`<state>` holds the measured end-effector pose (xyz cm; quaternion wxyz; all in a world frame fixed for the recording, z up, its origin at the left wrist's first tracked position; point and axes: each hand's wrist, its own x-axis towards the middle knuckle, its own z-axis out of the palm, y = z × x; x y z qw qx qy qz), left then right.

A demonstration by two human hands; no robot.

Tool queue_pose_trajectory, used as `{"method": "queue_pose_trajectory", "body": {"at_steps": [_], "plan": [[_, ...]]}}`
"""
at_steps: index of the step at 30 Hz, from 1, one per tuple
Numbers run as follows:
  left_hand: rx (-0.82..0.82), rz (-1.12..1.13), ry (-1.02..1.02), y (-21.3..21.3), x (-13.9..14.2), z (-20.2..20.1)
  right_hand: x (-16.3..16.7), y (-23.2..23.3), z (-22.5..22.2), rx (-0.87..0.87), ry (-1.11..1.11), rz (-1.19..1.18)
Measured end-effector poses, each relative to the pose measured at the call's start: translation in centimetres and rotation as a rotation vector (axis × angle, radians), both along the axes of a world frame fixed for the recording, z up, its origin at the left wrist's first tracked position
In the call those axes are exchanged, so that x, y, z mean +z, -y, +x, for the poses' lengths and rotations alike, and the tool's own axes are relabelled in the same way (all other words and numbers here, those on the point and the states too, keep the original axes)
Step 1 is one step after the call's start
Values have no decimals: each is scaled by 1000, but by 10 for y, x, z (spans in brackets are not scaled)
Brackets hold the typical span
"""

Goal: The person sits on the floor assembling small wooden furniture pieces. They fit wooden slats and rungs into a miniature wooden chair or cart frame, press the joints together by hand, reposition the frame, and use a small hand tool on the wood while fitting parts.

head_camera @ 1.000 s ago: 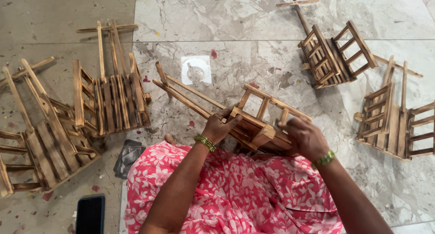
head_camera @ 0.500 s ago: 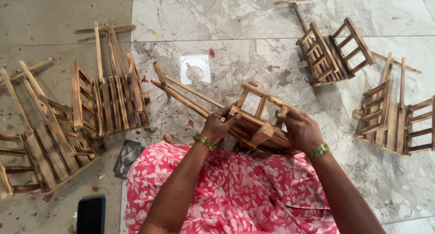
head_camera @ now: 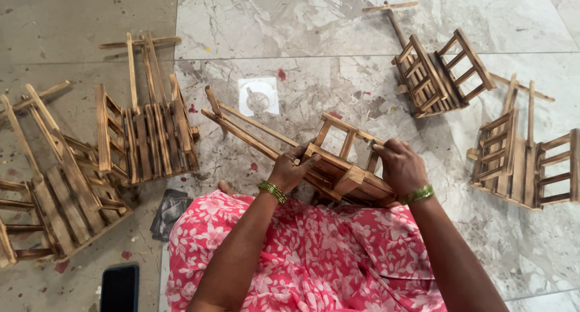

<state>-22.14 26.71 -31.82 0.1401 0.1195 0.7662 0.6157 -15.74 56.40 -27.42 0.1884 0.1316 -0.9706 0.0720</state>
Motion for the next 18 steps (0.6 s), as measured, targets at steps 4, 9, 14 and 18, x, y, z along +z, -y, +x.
{"method": "queue_pose_trajectory", "body": {"at_steps": [4, 9, 14, 18], "plan": [[-6, -27, 27, 0, -1, 0, 4, 0, 12, 92, 148, -83], [-14, -18, 23, 1, -8, -1, -6, 2, 36, 151, 27, 53], [-10, 9, 8, 1, -4, 0, -7, -16, -12, -143, 176, -35], [4, -178, -134, 3, 6, 9, -1, -41, -2, -287, 78, -670]]}}
